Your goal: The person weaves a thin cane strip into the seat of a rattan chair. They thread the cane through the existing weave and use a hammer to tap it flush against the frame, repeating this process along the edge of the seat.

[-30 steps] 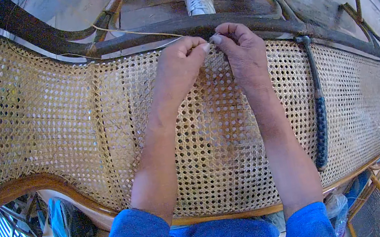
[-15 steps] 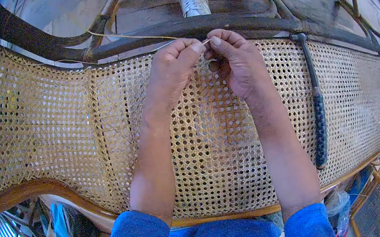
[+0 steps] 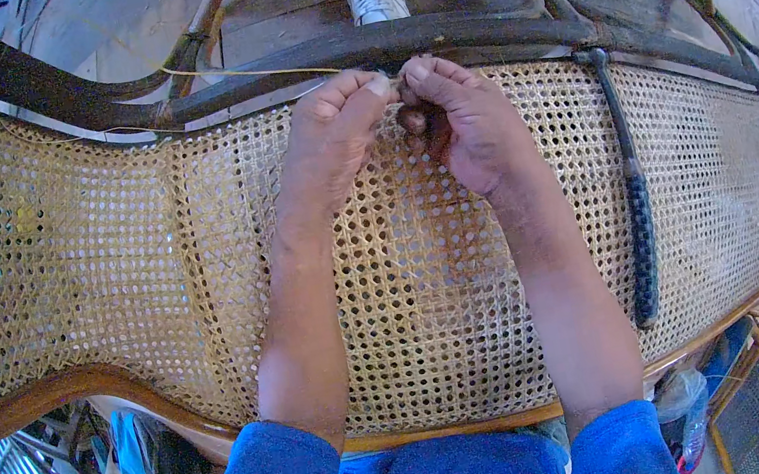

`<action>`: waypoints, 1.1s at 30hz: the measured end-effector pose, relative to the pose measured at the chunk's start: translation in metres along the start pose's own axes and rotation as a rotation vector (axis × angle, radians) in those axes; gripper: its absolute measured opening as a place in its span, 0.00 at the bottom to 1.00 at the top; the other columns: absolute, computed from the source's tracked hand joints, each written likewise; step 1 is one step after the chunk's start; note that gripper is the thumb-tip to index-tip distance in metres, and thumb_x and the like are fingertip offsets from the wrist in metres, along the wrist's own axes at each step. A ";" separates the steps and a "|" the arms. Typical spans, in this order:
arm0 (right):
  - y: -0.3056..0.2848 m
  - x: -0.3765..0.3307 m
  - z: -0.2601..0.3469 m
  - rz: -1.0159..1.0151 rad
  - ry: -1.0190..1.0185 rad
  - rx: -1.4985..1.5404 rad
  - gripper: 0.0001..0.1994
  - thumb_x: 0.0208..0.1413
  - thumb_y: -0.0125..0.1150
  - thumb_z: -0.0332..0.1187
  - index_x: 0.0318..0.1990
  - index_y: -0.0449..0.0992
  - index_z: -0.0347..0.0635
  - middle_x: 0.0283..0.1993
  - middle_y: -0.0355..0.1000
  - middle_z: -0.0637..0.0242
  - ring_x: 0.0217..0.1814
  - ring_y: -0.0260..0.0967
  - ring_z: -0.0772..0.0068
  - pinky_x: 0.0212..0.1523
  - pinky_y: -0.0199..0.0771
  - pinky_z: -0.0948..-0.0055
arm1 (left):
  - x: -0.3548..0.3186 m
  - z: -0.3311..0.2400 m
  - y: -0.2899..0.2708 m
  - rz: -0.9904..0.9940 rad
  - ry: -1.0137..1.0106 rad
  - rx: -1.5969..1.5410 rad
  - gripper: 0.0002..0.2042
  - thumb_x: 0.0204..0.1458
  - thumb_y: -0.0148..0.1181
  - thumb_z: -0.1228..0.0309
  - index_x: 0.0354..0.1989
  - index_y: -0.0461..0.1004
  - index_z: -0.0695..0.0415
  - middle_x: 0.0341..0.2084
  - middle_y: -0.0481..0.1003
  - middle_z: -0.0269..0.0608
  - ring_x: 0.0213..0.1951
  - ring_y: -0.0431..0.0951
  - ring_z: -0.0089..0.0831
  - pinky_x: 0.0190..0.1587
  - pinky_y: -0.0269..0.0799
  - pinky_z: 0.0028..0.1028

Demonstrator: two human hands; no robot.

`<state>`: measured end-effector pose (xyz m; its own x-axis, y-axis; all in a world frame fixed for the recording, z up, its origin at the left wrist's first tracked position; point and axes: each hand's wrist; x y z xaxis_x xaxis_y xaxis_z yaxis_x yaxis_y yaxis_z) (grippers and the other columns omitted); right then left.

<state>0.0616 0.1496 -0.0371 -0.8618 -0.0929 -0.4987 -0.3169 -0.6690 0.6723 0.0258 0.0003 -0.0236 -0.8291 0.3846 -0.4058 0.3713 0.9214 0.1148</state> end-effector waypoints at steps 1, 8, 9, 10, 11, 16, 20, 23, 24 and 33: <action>-0.001 -0.002 0.002 0.038 0.034 0.025 0.06 0.57 0.57 0.34 0.35 0.73 0.41 0.28 0.69 0.73 0.28 0.65 0.79 0.30 0.66 0.80 | 0.000 0.000 0.000 0.023 -0.019 -0.015 0.11 0.54 0.54 0.63 0.33 0.75 0.57 0.20 0.70 0.25 0.20 0.64 0.11 0.23 0.59 0.14; 0.008 -0.002 0.002 -0.107 -0.110 -0.280 0.05 0.56 0.58 0.32 0.36 0.74 0.42 0.28 0.70 0.73 0.27 0.64 0.83 0.27 0.65 0.82 | 0.005 0.005 0.005 -0.105 0.062 0.282 0.13 0.55 0.53 0.64 0.32 0.74 0.64 0.21 0.73 0.33 0.26 0.69 0.20 0.30 0.66 0.24; 0.011 -0.002 0.003 -0.169 -0.159 -0.375 0.04 0.56 0.58 0.31 0.36 0.75 0.42 0.28 0.71 0.73 0.27 0.64 0.84 0.27 0.65 0.83 | 0.005 0.006 0.005 -0.129 0.052 0.327 0.14 0.54 0.53 0.64 0.32 0.74 0.65 0.21 0.73 0.35 0.26 0.69 0.21 0.31 0.66 0.25; 0.009 0.001 0.003 -0.212 -0.217 -0.530 0.05 0.56 0.58 0.31 0.37 0.75 0.42 0.28 0.71 0.73 0.27 0.64 0.85 0.27 0.64 0.84 | 0.006 0.007 0.004 -0.154 0.042 0.372 0.14 0.54 0.53 0.64 0.33 0.74 0.65 0.21 0.74 0.37 0.25 0.69 0.23 0.31 0.66 0.27; 0.004 0.005 0.004 -0.254 -0.276 -0.685 0.05 0.55 0.58 0.30 0.37 0.75 0.41 0.28 0.71 0.73 0.27 0.64 0.86 0.28 0.64 0.84 | 0.007 0.008 0.003 -0.179 0.031 0.416 0.14 0.54 0.53 0.64 0.33 0.74 0.66 0.21 0.74 0.39 0.25 0.69 0.24 0.31 0.66 0.28; 0.003 0.014 0.005 -0.290 -0.469 -1.072 0.06 0.53 0.58 0.28 0.39 0.75 0.40 0.28 0.73 0.71 0.29 0.67 0.83 0.32 0.67 0.82 | 0.003 -0.017 -0.019 -0.280 -0.131 0.668 0.14 0.52 0.54 0.64 0.34 0.75 0.65 0.24 0.76 0.47 0.26 0.73 0.33 0.34 0.68 0.31; 0.000 0.018 -0.002 -0.278 -0.560 -1.243 0.07 0.51 0.59 0.27 0.39 0.75 0.41 0.29 0.74 0.69 0.31 0.69 0.81 0.37 0.69 0.78 | 0.006 -0.009 -0.007 -0.426 0.026 0.530 0.15 0.51 0.55 0.63 0.35 0.75 0.65 0.25 0.76 0.48 0.29 0.76 0.36 0.36 0.69 0.32; 0.001 0.020 -0.003 -0.266 -0.516 -1.229 0.07 0.50 0.59 0.27 0.38 0.76 0.41 0.30 0.74 0.67 0.32 0.70 0.79 0.38 0.70 0.77 | 0.015 0.004 -0.002 -0.572 0.243 0.506 0.14 0.51 0.56 0.64 0.35 0.75 0.66 0.25 0.77 0.48 0.29 0.76 0.36 0.38 0.70 0.32; 0.000 0.022 -0.003 -0.265 -0.503 -1.219 0.07 0.50 0.59 0.27 0.38 0.76 0.42 0.31 0.75 0.67 0.32 0.71 0.78 0.38 0.70 0.77 | 0.017 0.004 -0.001 -0.569 0.208 0.484 0.14 0.51 0.57 0.64 0.35 0.75 0.66 0.25 0.77 0.48 0.29 0.76 0.35 0.38 0.70 0.31; 0.001 0.029 -0.007 -0.235 -0.531 -1.368 0.07 0.51 0.58 0.29 0.38 0.76 0.42 0.35 0.75 0.64 0.37 0.73 0.67 0.43 0.69 0.74 | 0.029 0.013 -0.005 -0.612 0.279 0.436 0.12 0.50 0.56 0.67 0.34 0.76 0.65 0.22 0.76 0.44 0.25 0.74 0.27 0.32 0.70 0.27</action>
<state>0.0392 0.1408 -0.0544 -0.9806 0.1852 -0.0645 -0.1168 -0.8157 -0.5665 0.0058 0.0061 -0.0479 -0.9911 -0.1291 -0.0338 -0.1009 0.8907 -0.4432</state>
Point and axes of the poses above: each hand's wrist, its own x-axis towards the middle knuckle, its own y-axis out of the palm, z = x × y
